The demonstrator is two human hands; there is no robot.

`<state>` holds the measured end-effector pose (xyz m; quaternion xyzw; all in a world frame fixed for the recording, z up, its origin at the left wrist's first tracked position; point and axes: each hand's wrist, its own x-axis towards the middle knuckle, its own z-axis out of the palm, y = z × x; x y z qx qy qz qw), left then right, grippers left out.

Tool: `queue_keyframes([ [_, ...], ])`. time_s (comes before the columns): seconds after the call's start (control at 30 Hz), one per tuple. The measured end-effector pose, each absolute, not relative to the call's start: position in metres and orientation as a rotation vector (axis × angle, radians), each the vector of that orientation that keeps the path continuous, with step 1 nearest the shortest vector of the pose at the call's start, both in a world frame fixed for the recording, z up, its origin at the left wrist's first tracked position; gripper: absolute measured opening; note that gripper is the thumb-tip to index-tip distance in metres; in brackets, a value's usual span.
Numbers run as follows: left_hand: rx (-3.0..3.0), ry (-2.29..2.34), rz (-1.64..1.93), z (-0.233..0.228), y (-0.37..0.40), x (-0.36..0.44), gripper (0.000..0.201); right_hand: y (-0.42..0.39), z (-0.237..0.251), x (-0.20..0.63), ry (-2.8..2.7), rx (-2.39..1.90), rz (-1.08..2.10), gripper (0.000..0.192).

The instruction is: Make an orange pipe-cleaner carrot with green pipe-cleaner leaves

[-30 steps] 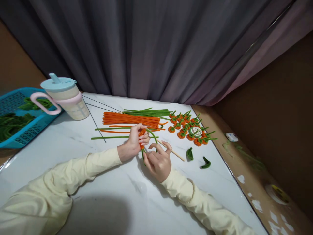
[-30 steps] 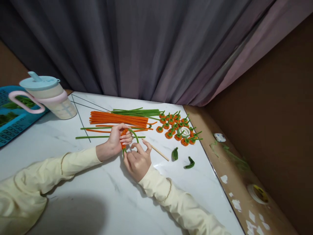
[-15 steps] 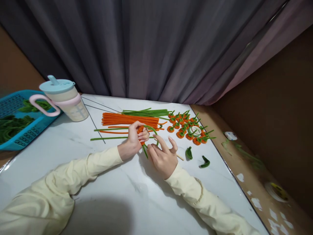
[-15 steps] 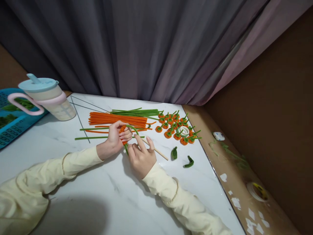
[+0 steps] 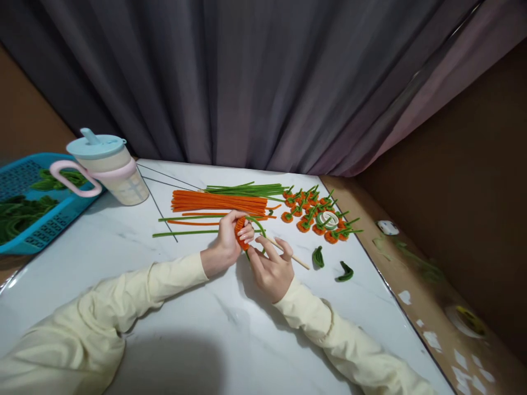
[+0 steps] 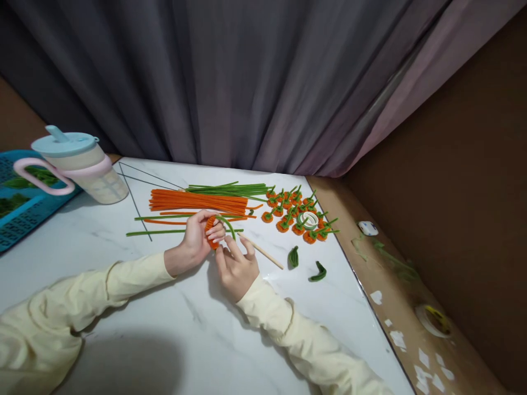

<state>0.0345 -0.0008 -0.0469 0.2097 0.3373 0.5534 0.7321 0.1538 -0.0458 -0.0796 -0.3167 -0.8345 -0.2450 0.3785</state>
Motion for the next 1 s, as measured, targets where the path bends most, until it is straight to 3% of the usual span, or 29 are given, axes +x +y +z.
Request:
queue_keyframes([
  [0.13,0.641,0.746,1.205,-0.039,0.01,0.015,0.017,-0.029,-0.055,0.175,-2.214,-0.751,-0.679,0.026],
  [0.2,1.031,0.786,1.098,-0.03,0.014,0.003,0.015,-0.022,-0.041,0.187,-2.265,-0.751,-0.713,0.025],
  [0.37,1.533,0.923,0.8,-0.015,0.013,-0.004,0.028,-0.017,-0.024,0.198,-2.302,-0.694,-0.788,0.024],
  [1.0,0.941,0.738,0.997,-0.03,-0.001,0.015,0.024,-0.028,-0.039,0.179,-2.074,-0.739,-0.812,0.02],
])
